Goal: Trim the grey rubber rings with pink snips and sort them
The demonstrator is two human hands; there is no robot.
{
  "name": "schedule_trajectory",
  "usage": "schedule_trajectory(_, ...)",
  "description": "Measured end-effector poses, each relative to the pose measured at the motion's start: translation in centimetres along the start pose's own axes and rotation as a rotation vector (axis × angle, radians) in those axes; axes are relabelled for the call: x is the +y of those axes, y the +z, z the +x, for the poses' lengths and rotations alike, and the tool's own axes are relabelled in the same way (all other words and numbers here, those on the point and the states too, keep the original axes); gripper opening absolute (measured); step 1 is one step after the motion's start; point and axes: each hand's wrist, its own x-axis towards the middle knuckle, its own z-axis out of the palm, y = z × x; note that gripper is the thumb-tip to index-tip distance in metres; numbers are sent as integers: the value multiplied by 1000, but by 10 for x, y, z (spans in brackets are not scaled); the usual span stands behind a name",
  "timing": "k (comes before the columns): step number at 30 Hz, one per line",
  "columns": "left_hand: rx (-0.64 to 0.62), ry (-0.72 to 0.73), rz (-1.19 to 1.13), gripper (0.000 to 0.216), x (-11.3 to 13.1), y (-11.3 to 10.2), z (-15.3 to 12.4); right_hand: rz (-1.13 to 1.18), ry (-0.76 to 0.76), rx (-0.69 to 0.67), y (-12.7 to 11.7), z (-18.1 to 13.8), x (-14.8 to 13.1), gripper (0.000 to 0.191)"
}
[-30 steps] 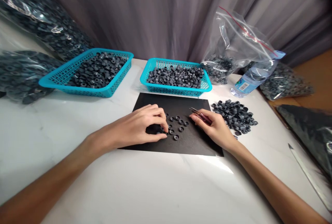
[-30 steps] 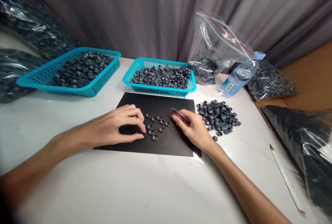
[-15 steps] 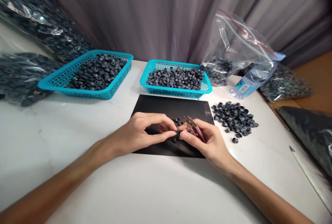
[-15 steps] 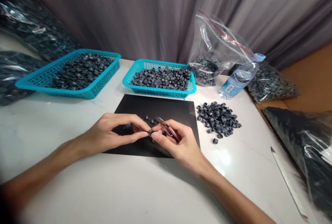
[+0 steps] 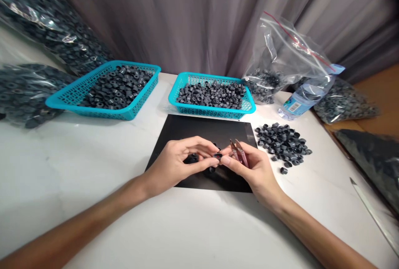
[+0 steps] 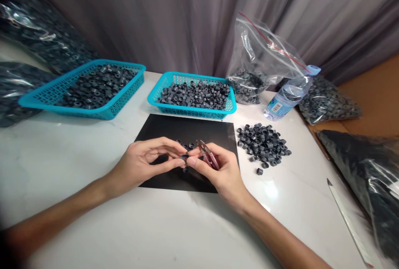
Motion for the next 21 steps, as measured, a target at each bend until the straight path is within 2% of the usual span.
schedule_trajectory(6,-30,-108,-150,20,3,1,0,-37,-11,2,0,-1,-1,25)
schedule_trajectory(21,-50,-77,-162,29,4,3,-1,-26,-25,-31,3,-2,-4,23)
